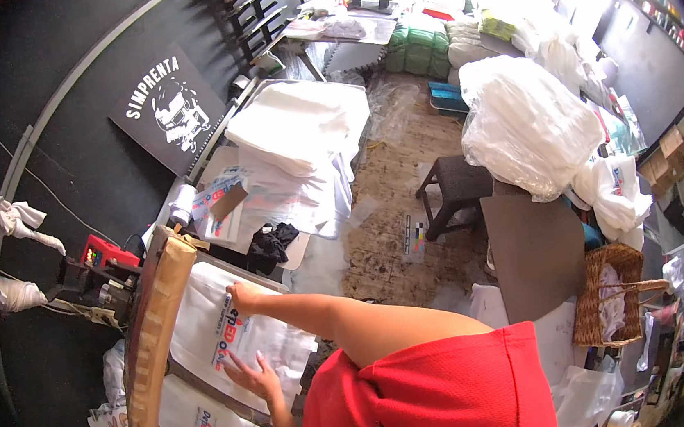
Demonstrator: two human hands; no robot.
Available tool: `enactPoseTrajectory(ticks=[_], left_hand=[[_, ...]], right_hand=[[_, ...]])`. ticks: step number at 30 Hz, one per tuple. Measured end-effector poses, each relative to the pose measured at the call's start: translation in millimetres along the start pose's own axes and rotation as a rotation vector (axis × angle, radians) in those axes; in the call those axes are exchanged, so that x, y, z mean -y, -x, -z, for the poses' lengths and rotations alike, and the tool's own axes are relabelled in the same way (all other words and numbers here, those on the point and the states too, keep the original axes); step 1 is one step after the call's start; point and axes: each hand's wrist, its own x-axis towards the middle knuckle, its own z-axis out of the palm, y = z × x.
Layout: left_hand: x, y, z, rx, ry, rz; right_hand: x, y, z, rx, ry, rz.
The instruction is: The person heat presses printed designs onto tote bags by placing each bag onto the heat press machine, positioning a transfer sheet on top, pressing the machine down, and rubbing the transfer with a cloth before setting the bags aside.
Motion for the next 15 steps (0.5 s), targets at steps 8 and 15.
enactPoseTrajectory(ticks=[8, 15], left_hand=[[15, 18, -23, 0.124, -0.150, 0.077], [-3, -3, -26, 0.103, -0.012, 0.086]], right_hand=[[-21, 8, -32, -0.079, -0.131, 0.150], [-71, 16, -11, -0.190, -0.092, 0.332]])
